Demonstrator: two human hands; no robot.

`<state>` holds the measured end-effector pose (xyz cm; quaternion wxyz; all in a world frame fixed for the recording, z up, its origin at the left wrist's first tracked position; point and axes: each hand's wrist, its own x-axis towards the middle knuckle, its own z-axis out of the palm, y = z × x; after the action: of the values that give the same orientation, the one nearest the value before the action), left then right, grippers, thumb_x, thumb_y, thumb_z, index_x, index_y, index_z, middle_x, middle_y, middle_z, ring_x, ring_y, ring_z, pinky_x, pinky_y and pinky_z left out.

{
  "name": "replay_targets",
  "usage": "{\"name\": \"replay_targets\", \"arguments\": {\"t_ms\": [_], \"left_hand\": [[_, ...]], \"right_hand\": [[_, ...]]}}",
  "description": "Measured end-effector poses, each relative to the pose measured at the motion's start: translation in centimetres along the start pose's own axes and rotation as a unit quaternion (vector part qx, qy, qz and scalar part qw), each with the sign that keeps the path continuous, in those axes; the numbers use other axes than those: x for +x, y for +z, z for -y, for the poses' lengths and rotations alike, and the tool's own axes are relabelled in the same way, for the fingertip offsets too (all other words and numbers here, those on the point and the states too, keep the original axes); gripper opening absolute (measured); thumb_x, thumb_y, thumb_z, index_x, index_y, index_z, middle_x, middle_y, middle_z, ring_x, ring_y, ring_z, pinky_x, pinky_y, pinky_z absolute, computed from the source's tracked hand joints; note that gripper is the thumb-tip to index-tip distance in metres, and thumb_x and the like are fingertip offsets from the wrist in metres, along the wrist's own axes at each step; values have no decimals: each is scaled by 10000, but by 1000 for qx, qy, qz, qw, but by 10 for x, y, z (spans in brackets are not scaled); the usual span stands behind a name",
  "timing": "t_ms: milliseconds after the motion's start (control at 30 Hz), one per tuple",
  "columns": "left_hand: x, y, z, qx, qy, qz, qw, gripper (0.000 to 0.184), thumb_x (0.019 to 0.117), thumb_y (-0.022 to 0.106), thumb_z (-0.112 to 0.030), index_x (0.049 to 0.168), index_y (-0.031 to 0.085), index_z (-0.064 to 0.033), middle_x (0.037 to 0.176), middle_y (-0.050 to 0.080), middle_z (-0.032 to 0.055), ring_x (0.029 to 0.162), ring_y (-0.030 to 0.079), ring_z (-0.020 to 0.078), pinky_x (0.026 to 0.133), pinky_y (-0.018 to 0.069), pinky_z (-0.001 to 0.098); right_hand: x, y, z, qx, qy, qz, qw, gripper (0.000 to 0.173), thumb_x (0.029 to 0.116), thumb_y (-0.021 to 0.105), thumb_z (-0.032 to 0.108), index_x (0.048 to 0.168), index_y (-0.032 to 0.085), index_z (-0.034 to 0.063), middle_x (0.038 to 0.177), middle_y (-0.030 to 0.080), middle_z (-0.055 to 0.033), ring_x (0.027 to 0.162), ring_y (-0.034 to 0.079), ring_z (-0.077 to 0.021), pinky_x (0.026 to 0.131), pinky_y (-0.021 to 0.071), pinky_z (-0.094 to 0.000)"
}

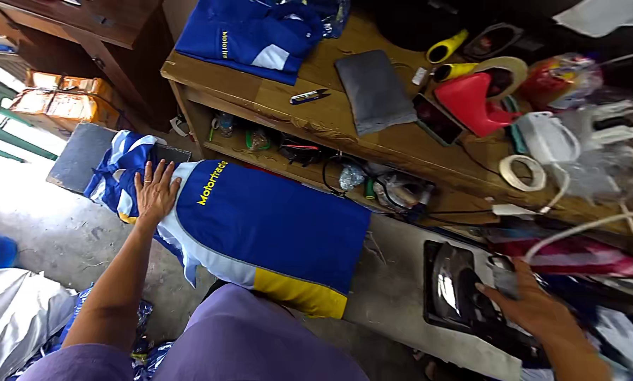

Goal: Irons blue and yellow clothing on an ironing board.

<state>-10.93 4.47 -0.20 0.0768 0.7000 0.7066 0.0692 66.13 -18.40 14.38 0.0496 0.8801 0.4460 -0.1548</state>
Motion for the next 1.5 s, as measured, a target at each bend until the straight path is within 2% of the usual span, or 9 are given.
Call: {"name": "replay_targets", "arguments": {"t_ms": [133, 233, 367, 533, 800, 933, 1033, 1367, 1500], "left_hand": [[0, 0, 0, -6, -1, 0, 1000, 636, 1061, 214, -580, 1604, 370, -288, 1697, 283, 27, 1589, 143, 339, 1226, 50, 681], [0, 4, 1, 4, -6, 1, 1000, 640, 1060, 209, -581, 1610, 353, -288, 1701, 270, 32, 1589, 134, 348, 1224, 47, 686], [2, 8, 1, 10, -7, -7, 1000, 626, 1065, 224, -570, 1607, 361, -288, 1698, 278, 25, 1589, 139, 342, 1226, 49, 682], [-2, 10, 3, 17, -5, -16, 1000, 618, 1073, 220, -568, 1603, 369, -289, 1696, 287, 15, 1588, 145, 341, 1221, 72, 696], [-22, -3, -11, -22, -42, -93, 995, 582, 1063, 387, -521, 1553, 473, -218, 1690, 288, 91, 1581, 141, 393, 1221, 85, 699], [-57, -30, -25, -73, -218, -124, 965, 610, 950, 603, -567, 1227, 664, -27, 1304, 617, 239, 1301, 527, 440, 1096, 374, 637], [-74, -40, -28, -88, -297, -7, 951, 774, 882, 628, -683, 1180, 662, 30, 1187, 667, 252, 1190, 602, 433, 1073, 365, 657], [-73, -34, -5, -184, -227, 71, 954, 481, 1010, 597, -474, 1043, 679, -2, 962, 720, 182, 996, 686, 356, 1004, 440, 594], [-70, -32, 5, -215, -194, 70, 955, 417, 1023, 596, -406, 1006, 674, 3, 918, 710, 178, 961, 686, 350, 991, 454, 580]], "right_hand": [[14, 9, -24, 113, -29, -13, 993, 867, 967, 687, 418, 1642, 229, 122, 1458, 469, -388, 1274, 525, -580, 1032, 378, -754], [29, 23, -25, 150, -19, -33, 988, 753, 1020, 598, 427, 1617, 279, 96, 1372, 537, -372, 997, 660, -520, 826, 514, -701], [11, 13, 23, 96, -93, -21, 991, 685, 1040, 556, 408, 1589, 339, 62, 1450, 482, -382, 1307, 491, -596, 1046, 342, -778], [-18, 10, 131, 89, -246, 13, 965, 694, 968, 453, 666, 1447, 574, 178, 1199, 669, -315, 1041, 655, -539, 829, 448, -769], [-73, 32, 380, 35, -445, 123, 886, 619, 1019, 416, 646, 1490, 524, 260, 1039, 730, -203, 910, 712, -428, 768, 535, -651], [-92, 46, 473, 18, -506, 142, 850, 587, 1033, 429, 617, 1479, 535, 252, 957, 724, -184, 892, 703, -407, 780, 536, -615], [-100, 57, 518, 9, -547, 135, 826, 561, 1027, 472, 606, 1460, 546, 257, 892, 716, -162, 841, 702, -385, 735, 538, -594], [-104, 80, 538, -71, -567, 162, 804, 658, 994, 515, 635, 1539, 470, 269, 989, 724, -193, 919, 700, -415, 792, 527, -607], [-110, 84, 547, -108, -601, 166, 774, 587, 977, 647, 411, 1530, 472, 325, 1062, 724, -187, 959, 700, -413, 807, 528, -602]]}}
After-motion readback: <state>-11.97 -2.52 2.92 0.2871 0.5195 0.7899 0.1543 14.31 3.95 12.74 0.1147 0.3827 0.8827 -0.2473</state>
